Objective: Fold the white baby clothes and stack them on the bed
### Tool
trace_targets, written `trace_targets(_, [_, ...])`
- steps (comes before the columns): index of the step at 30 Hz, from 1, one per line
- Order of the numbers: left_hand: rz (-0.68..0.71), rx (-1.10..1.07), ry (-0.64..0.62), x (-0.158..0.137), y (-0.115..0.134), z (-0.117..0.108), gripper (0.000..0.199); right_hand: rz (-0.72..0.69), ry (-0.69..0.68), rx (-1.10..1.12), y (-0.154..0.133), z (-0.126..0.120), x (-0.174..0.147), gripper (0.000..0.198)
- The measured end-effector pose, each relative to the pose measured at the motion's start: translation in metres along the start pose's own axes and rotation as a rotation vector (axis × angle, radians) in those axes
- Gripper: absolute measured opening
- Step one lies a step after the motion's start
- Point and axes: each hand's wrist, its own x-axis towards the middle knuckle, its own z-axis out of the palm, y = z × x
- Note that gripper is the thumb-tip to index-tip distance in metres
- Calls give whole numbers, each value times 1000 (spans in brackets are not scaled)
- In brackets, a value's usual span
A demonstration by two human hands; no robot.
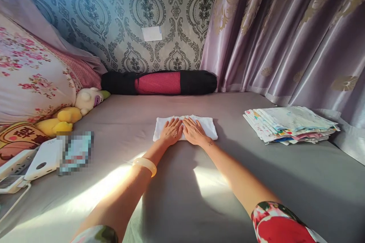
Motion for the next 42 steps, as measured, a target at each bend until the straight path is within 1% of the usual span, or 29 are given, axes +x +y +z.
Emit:
trace_targets(4, [-10, 7, -11, 0, -1, 4, 54, -1, 24, -5, 2, 8, 0, 55])
trace_targets(8, [-19, 3, -28, 1, 1, 2, 55, -6, 38, 1, 2, 8, 1, 54])
trace_targets(10, [-18, -7, -31, 1, 1, 0, 54, -3, 19, 17, 2, 5, 1, 54])
trace_targets(12, [-9, -16, -28, 0, 1, -3, 53, 0, -30, 35, 2, 0, 1, 54])
trace_targets(15, [-10, 4, 12, -2, -2, -5, 52, 27, -65, 30, 6, -8, -1, 54])
trace_targets(17, [-31, 48, 56, -5, -6, -6, 51, 61, -38, 0, 10, -10, -4, 54])
trace_targets(19, [-49, 82, 68, -7, -12, -6, 51, 84, -21, -18, 13, -10, -7, 53])
trace_targets(23, [-61, 78, 39, -9, -18, -4, 56, 99, -23, -7, 16, -6, -10, 54])
trace_targets(27, [-68, 89, 15, -8, -18, -4, 58, 98, -18, -6, 15, -3, -9, 53])
trace_targets(30, [-79, 73, -11, -8, -16, -8, 58, 102, -22, -11, 15, -4, -8, 54])
trace_targets(33, [-90, 41, -41, -10, -16, -15, 56, 100, -70, 3, 17, -9, -9, 56])
trace_targets(35, [-97, 40, -40, -14, -20, -19, 54, 110, -88, -8, 22, -14, -12, 57])
trace_targets(37, [-114, 57, -15, -19, -27, -22, 53, 147, -58, -60, 30, -16, -17, 59])
trace_targets(39, [-134, 54, -4, -24, -35, -22, 54, 185, -36, -114, 38, -16, -21, 60])
trace_targets(42, [-164, -7, -26, -29, -45, -17, 59, 196, -59, -135, 47, -13, -26, 62])
